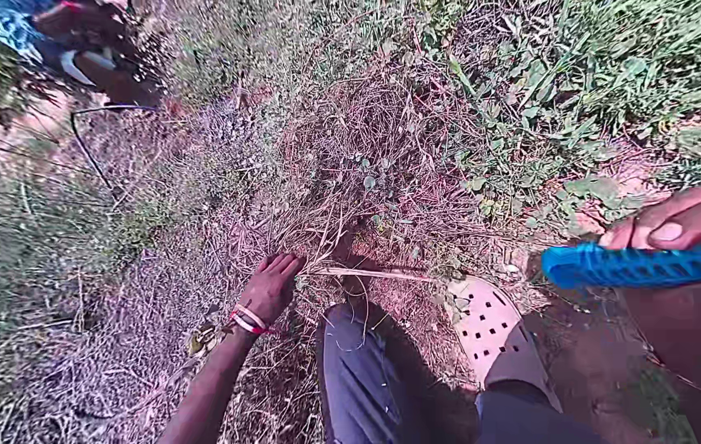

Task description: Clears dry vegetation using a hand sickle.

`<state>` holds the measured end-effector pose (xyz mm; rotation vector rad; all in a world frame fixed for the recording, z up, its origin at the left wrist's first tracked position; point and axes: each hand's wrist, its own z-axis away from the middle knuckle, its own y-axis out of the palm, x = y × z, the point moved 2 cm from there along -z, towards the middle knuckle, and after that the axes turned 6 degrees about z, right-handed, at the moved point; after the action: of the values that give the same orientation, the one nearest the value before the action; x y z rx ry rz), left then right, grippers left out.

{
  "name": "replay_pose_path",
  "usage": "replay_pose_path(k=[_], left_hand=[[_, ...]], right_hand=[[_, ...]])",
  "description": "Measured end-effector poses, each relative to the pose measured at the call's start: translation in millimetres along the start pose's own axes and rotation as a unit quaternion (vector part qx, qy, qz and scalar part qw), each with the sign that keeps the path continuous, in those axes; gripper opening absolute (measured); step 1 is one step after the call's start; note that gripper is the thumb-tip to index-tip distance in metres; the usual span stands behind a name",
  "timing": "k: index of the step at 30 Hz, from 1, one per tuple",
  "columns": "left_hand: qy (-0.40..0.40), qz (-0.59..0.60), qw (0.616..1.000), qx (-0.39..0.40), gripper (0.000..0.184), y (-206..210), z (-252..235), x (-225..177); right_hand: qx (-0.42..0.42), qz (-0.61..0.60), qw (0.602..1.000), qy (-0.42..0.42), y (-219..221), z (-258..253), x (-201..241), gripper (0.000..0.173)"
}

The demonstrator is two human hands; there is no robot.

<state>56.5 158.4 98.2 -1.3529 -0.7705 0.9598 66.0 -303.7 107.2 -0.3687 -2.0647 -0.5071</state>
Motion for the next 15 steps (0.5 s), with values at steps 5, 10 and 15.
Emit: replay_pose_path(k=[5, 10, 15], left_hand=[[0.023, 0.012, 1.000, -0.012, 0.025, 9.6, 6.0, 5.4], [0.019, 0.033, 0.999, 0.021, 0.025, 25.2, 31.5, 28.6], [-0.046, 0.043, 0.994, 0.086, 0.029, 35.6, 46.4, 36.1]], right_hand=[[0.400, 0.282, 0.756, 0.435, 20.0, 76.1, -54.9, 0.044], [0.408, 0.353, 0.747, 0.389, -13.8, 138.1, -42.2, 0.059], [0.241, 0.361, 0.892, 0.122, -1.1, 67.7, -7.1, 0.035]])
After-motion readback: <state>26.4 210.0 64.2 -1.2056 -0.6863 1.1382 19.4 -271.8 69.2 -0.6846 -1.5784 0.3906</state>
